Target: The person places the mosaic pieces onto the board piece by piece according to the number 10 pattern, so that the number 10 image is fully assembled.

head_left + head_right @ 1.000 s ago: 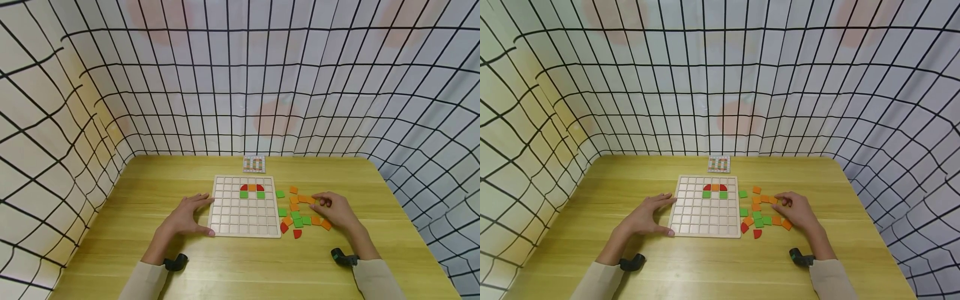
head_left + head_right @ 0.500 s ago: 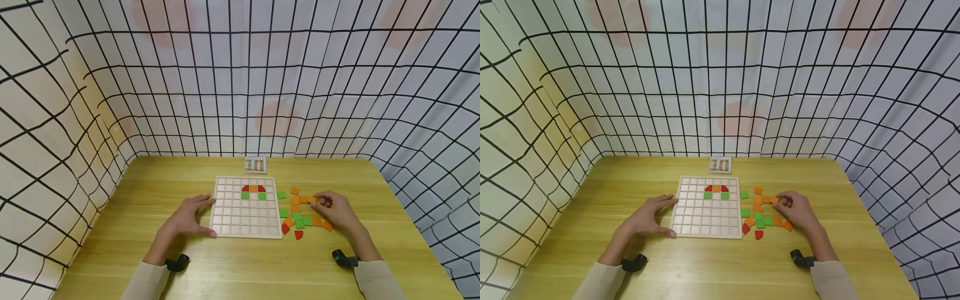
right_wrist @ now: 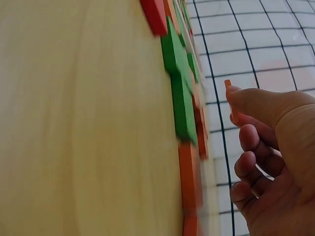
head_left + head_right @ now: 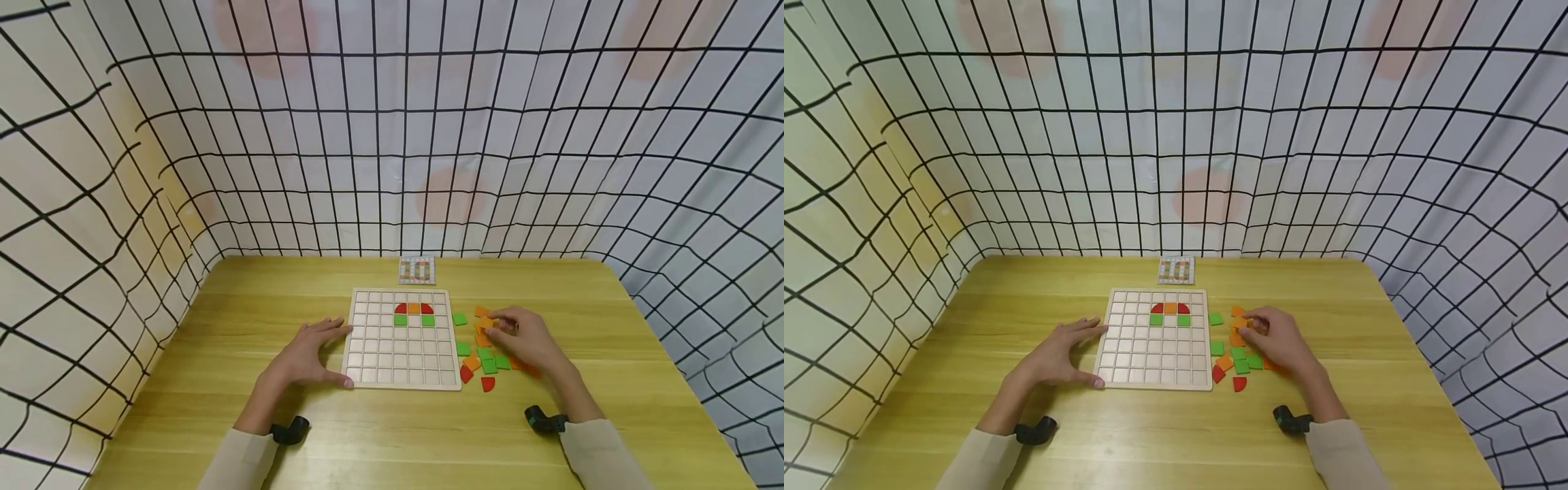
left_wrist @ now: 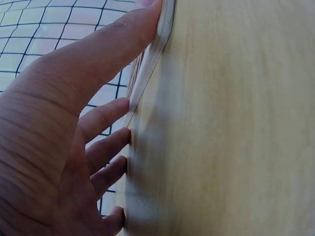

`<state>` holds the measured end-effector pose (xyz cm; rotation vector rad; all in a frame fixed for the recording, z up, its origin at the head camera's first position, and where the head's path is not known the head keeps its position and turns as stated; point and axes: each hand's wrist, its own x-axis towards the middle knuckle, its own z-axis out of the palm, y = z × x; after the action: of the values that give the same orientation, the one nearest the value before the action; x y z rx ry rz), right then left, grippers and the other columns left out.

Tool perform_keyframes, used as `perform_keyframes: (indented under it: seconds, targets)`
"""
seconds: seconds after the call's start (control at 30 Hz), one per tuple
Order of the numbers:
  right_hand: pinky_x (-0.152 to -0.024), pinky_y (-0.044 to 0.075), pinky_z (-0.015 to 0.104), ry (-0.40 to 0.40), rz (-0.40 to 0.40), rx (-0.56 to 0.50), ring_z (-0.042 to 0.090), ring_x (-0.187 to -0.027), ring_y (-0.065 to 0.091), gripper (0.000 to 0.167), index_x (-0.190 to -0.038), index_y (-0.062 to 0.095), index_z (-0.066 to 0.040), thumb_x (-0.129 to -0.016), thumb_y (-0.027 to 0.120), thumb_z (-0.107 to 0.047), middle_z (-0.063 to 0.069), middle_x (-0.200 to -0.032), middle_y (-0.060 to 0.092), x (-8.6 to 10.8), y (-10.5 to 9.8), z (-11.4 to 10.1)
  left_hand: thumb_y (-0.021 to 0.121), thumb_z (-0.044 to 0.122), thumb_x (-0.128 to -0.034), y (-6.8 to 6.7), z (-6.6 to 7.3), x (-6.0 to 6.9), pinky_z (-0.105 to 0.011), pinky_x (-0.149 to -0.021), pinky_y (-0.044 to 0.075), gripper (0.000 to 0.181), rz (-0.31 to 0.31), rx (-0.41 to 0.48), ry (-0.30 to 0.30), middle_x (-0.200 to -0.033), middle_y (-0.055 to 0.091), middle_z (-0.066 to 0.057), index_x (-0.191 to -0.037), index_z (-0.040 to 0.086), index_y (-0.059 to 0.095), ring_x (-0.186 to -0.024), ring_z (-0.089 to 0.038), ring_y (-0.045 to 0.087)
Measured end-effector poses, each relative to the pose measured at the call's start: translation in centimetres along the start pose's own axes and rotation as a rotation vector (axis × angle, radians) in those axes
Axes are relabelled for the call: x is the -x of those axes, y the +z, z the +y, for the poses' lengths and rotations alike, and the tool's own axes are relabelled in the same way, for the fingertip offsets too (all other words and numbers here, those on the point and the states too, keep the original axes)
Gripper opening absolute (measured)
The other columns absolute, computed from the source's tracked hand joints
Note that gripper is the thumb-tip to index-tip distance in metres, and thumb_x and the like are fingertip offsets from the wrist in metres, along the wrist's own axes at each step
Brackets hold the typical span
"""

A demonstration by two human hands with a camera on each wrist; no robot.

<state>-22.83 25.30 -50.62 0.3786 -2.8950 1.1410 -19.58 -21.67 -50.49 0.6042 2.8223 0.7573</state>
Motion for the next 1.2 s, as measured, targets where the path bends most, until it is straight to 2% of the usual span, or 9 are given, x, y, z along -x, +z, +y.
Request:
perform_keyframes:
  seconds: [0.2,0.57,0.73,1.2]
  targets:
    - [-0.069,0.043,0.025,-0.039,-0.022,-0.031,0.018,-0.082,0.051,0.035,-0.122,0.074,-0.01,-0.095,0.077,-0.032,0.0,-0.091,0.06,-1.0,1.3,-1.5,0.089,0.071,-0.0601,0.1,0.0,0.0,-0.068,-0.126,0.01,0.112,-0.001,0.007,-0.002,-0.167,0.037,-0.005,-0.155,0.027,0.049,-0.157,-0.036,0.028]
    - [-0.065,0.04,0.024,-0.103,-0.079,-0.084,0.016,-0.076,0.048,0.025,-0.116,0.075,-0.009,-0.093,0.079,-0.019,0.0,-0.085,0.056,-2.4,4.3,-4.1,0.088,0.073,-0.0599,0.1,-0.1,-0.1,-0.067,-0.127,0.009,0.112,-0.006,0.007,-0.004,-0.167,0.036,-0.004,-0.155,0.028,0.049,-0.157,-0.035,0.028]
    - [-0.064,0.04,0.023,-0.132,-0.128,-0.093,0.015,-0.074,0.048,0.026,-0.117,0.076,-0.012,-0.092,0.079,-0.021,-0.001,-0.084,0.056,-2.7,5.4,-5.2,0.087,0.074,-0.0595,0.1,-0.2,-0.1,-0.066,-0.127,0.009,0.112,-0.002,0.006,-0.007,-0.167,0.036,-0.003,-0.155,0.029,0.049,-0.157,-0.034,0.028]
    - [-0.067,0.045,0.025,-0.14,-0.164,-0.118,0.016,-0.078,0.052,0.027,-0.118,0.077,-0.012,-0.093,0.078,-0.023,-0.002,-0.087,0.06,-2.8,6.9,-5.7,0.089,0.072,-0.0604,0.0,0.0,-0.1,-0.066,-0.127,0.008,0.111,-0.003,0.008,-0.011,-0.167,0.036,-0.004,-0.155,0.028,0.049,-0.157,-0.033,0.028]
